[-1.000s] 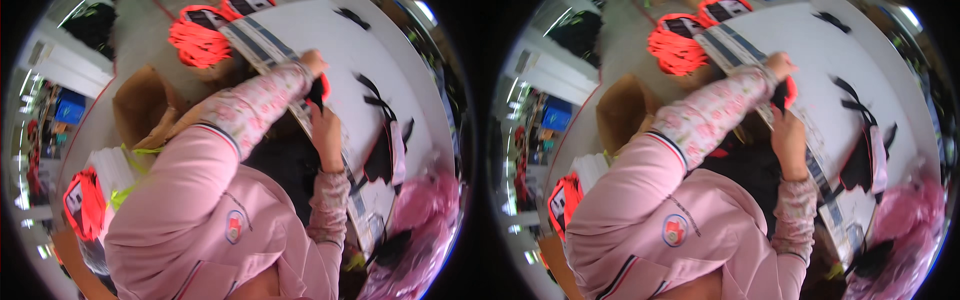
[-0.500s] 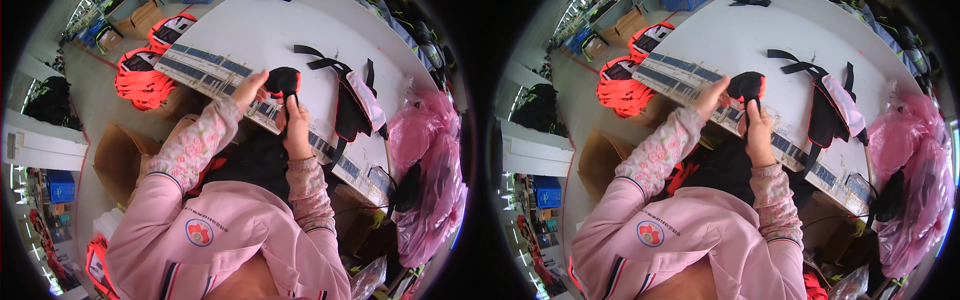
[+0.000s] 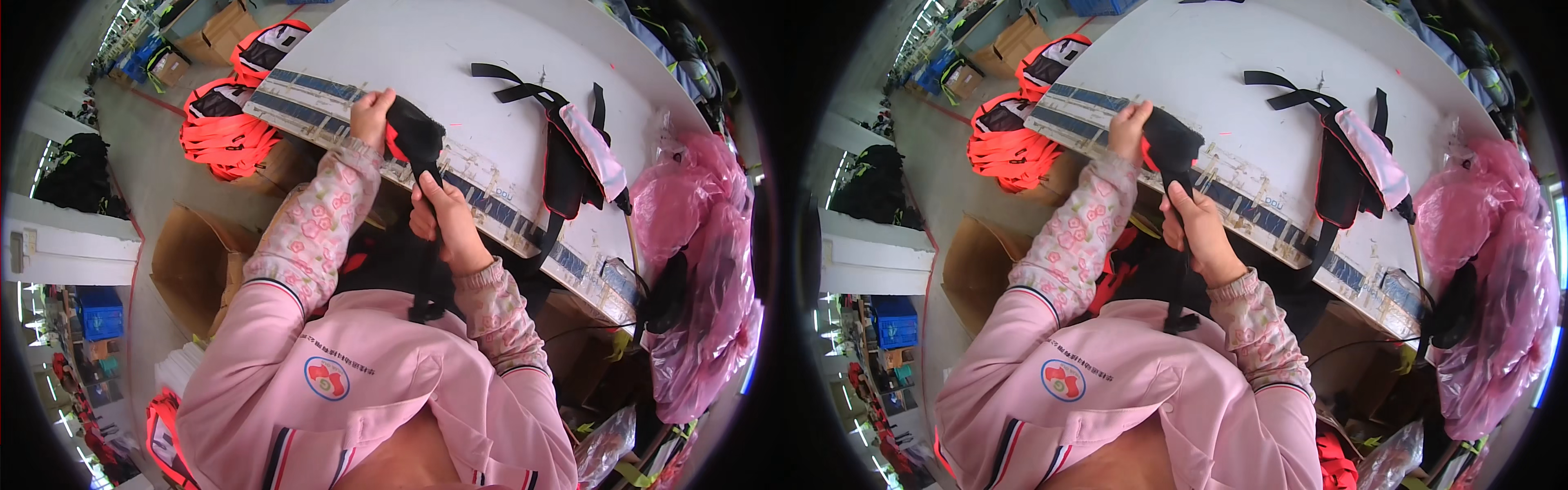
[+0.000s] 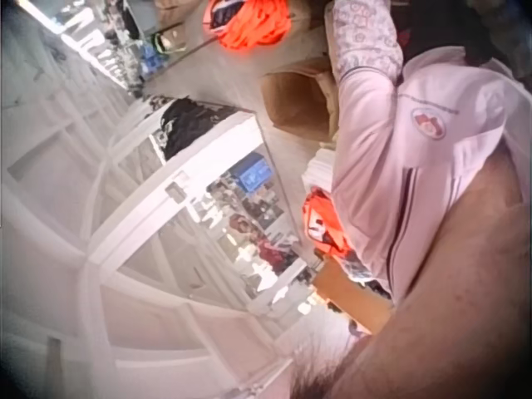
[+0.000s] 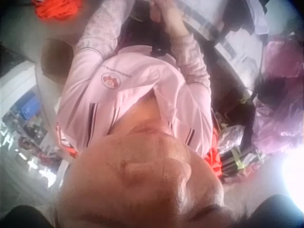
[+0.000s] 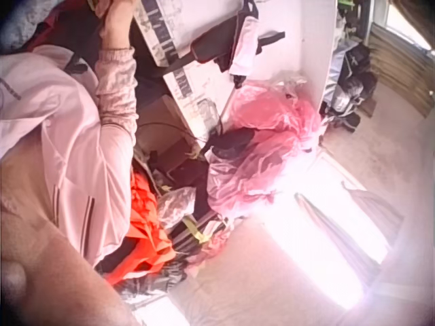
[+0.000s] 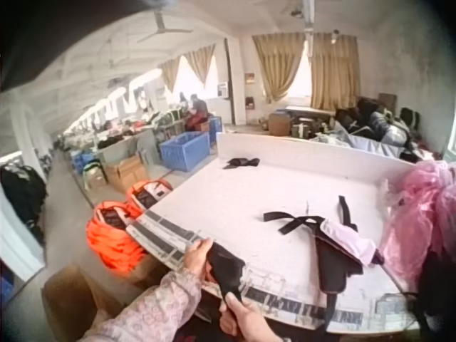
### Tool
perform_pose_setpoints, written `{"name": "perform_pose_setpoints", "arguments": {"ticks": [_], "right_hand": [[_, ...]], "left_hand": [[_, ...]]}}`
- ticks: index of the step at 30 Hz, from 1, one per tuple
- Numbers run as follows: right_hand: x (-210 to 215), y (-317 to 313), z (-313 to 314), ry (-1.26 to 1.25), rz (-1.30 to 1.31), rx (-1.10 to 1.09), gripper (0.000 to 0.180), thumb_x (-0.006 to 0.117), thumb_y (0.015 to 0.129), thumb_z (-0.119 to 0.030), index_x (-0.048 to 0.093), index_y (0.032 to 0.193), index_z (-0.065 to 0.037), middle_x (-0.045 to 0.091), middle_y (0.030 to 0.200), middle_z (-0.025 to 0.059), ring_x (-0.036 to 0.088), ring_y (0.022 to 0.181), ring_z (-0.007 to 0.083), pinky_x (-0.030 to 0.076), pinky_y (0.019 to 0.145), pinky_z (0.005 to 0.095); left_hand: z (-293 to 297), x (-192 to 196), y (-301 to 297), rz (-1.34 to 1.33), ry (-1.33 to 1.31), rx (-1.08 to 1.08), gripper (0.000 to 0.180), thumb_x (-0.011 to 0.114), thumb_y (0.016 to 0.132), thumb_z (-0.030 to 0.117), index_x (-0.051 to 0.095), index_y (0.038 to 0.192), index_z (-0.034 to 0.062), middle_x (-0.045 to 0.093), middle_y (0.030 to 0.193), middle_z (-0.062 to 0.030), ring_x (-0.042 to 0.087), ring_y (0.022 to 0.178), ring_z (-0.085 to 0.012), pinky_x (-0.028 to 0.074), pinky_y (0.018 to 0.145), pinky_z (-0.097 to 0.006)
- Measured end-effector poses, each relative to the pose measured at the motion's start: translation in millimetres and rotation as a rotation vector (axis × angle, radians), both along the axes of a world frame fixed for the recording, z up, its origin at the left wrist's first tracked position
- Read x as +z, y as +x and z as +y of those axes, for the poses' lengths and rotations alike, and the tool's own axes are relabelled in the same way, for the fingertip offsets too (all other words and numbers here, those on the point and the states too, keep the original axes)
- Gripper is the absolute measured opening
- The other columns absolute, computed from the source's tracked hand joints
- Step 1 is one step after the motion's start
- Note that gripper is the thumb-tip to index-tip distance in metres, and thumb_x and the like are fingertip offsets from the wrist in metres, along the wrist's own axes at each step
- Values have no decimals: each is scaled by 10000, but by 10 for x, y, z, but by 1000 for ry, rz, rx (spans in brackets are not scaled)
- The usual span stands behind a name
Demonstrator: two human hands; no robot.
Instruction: Assembling components and inspecting life jackets in a manufacturing facility.
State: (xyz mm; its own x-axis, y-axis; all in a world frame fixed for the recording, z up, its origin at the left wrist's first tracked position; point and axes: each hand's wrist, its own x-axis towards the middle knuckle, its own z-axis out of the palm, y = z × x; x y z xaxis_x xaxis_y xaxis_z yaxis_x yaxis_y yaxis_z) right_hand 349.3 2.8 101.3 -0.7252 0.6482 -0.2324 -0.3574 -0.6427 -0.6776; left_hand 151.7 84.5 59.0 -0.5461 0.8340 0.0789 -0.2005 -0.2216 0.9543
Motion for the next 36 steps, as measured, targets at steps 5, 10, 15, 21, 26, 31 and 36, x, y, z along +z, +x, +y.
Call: {"name": "perform_pose_setpoints", "arguments": {"ticks": [5,10,15,21,26,31,36], "right_hand": [[131,63,-304,196,-248,200,333,440,970,-326,494,744,-87,408,459,-5,351,349,80,264,340,233],[174,-68,-285,377,-315,211,323,477,958,-317,528,746,-79,459,522,-12,408,419,57,307,399,215],[-110,-286,-397,1097,-366,29,213,632,833,-170,600,957,0,596,858,183,583,796,372,481,726,373],[-434,134,470,1132,-720,-373,314,695,769,-137,577,1036,-22,579,945,171,572,872,331,473,771,384],[-736,1456,1601,1352,-1384,-1001,330,697,728,-132,578,1029,-67,586,1005,141,532,978,320,429,856,410],[-816,2270,1921,1220,-1915,-953,568,608,756,-129,413,1289,-127,513,1244,166,438,1212,348,314,1008,512],[-796,2457,2016,926,-2081,-585,453,494,805,-135,451,1256,-140,579,1166,144,559,1096,289,371,940,525]], "left_hand": [[57,43,-1121,201,-95,290,311,627,863,272,609,718,-3,606,715,-31,534,649,-137,423,596,-297],[-285,472,-1292,68,-14,221,223,614,875,305,610,850,83,601,767,7,539,668,-103,444,596,-271],[-582,881,-1732,-107,116,-6,212,568,909,306,607,949,101,634,856,7,596,757,-124,481,651,-272],[-1376,1096,-2404,158,53,-203,258,467,958,248,600,999,31,629,990,-87,592,893,-180,468,812,-330],[-1691,230,-2016,240,-358,-413,122,561,888,149,592,851,37,628,881,-63,594,804,-152,463,756,-282],[-1731,-543,-1382,163,-835,-636,155,579,896,193,578,976,59,617,953,-52,612,848,-139,502,750,-261],[-1532,-723,-950,251,-854,-770,188,581,903,209,586,998,47,622,948,-38,610,830,-124,499,733,-247]]}}
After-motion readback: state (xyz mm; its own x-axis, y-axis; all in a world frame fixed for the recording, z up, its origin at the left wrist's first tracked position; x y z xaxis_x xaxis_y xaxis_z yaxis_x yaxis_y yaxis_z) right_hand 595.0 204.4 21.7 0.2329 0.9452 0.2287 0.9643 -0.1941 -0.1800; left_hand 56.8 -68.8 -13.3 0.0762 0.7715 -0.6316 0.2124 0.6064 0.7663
